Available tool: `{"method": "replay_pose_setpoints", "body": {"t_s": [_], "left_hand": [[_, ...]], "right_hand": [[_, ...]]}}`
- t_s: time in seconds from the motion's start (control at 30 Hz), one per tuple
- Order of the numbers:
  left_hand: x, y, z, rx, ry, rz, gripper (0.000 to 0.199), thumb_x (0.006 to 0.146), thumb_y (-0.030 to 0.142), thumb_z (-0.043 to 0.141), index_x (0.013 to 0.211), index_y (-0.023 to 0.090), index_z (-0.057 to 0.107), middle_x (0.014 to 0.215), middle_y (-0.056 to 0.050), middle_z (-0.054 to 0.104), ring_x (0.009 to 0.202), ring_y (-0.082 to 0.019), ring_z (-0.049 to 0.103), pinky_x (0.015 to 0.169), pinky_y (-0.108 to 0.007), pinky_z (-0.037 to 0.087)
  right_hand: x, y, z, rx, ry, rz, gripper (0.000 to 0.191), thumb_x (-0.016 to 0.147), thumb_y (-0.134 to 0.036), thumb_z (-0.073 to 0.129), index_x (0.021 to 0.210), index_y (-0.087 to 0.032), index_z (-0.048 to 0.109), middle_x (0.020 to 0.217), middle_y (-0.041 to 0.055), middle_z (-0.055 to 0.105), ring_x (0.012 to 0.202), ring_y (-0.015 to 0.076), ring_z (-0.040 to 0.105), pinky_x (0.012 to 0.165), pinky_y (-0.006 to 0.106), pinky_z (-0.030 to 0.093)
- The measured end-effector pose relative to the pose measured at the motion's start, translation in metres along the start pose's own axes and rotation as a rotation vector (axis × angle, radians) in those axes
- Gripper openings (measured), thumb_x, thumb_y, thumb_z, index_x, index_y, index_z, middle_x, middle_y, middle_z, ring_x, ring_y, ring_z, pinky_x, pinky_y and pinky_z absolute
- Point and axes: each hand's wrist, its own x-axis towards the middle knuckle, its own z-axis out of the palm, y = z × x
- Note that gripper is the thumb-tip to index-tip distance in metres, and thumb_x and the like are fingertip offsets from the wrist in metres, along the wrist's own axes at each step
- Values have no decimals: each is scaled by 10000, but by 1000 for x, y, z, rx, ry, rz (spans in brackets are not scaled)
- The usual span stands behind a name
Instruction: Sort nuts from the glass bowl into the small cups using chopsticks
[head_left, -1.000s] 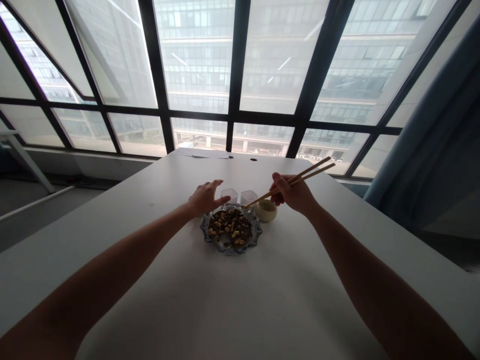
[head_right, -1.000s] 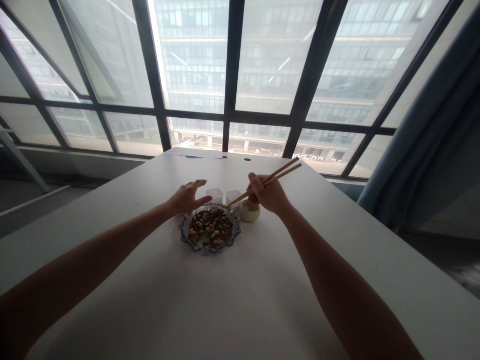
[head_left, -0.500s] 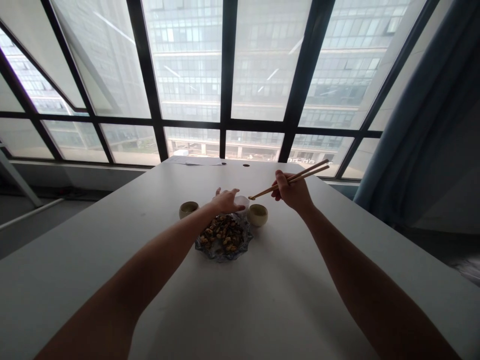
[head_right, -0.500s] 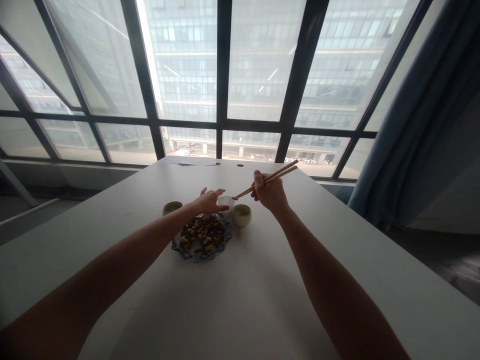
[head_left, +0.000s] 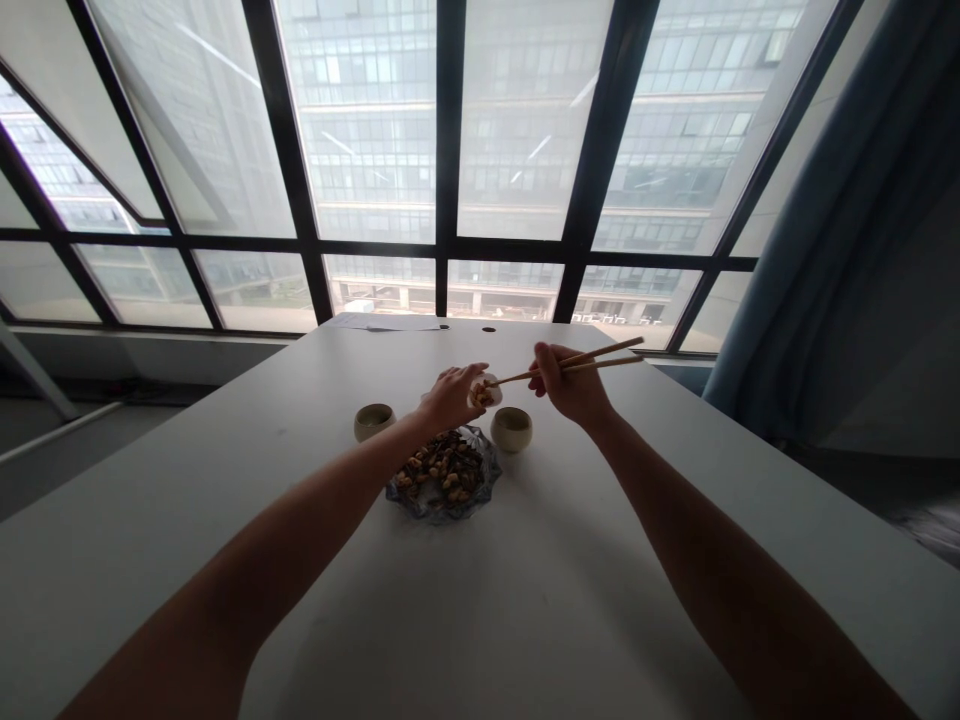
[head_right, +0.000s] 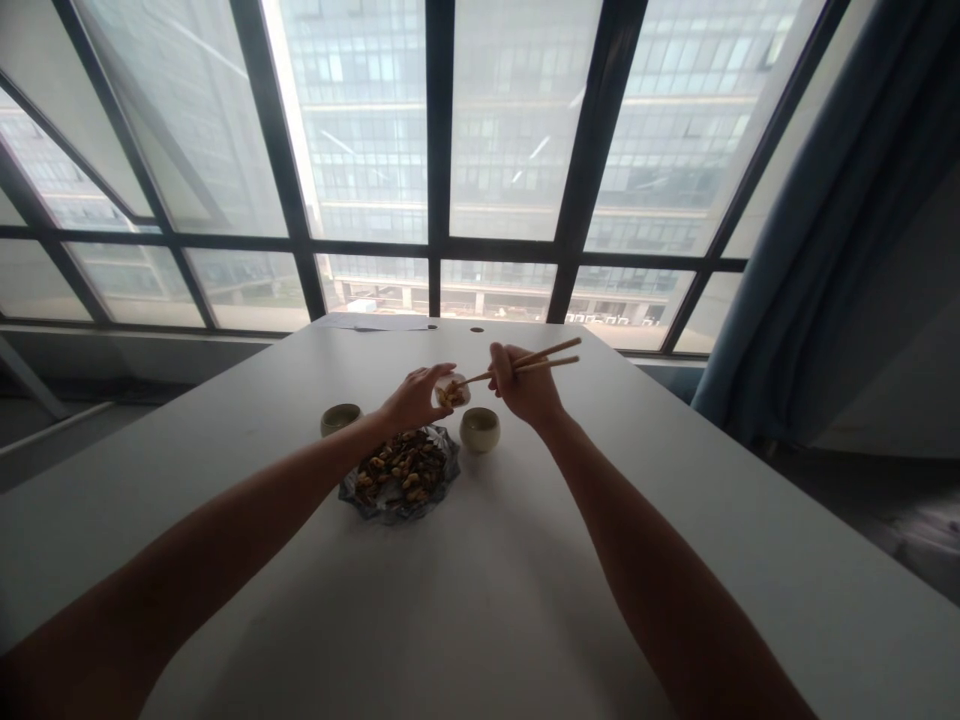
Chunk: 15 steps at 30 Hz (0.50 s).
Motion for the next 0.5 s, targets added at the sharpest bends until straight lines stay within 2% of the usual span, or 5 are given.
{"method": "replay_pose_setpoints", "body": {"t_s": [0.13,0.27,0.37,0.43,0.5], "left_hand": [[1,0,2,-2,-46,-24,769,723,343,766,1404,194,442,1311,-157,659,1241,-353,597,1107,-531,377],[6,-8,7,35,-150,-104,770,735,413,760,1399,184,443,1268,-173,684,1225,-359,613,1144,-555,301],[9,-15,7,66,-246,-181,820,718,486,766,1408,201,425,1234,-171,703,1230,-363,615,1161,-601,231],[7,-20,0,73,-287,-198,836,723,547,747,1413,204,421,1262,-177,690,1261,-365,596,1168,-621,197],[-1,-23,-13,58,-269,-169,781,776,584,686,1410,200,438,1316,-177,662,1301,-349,567,1185,-615,169]], "right_hand": [[-1,14,6,-49,-141,-24,618,813,-775,563,636,-185,616,570,50,657,513,147,598,499,257,471],[0,11,4,46,17,7,603,853,-755,526,678,-189,636,564,50,651,487,145,593,494,263,482],[-2,-1,3,112,59,20,622,836,-774,528,640,-193,632,509,42,620,426,135,550,429,255,442],[-4,-8,6,148,-16,53,644,824,-787,528,607,-189,624,470,38,601,387,126,523,393,244,413],[-7,-12,10,165,-200,102,645,810,-783,551,582,-183,618,437,31,586,362,118,510,373,231,403]]}}
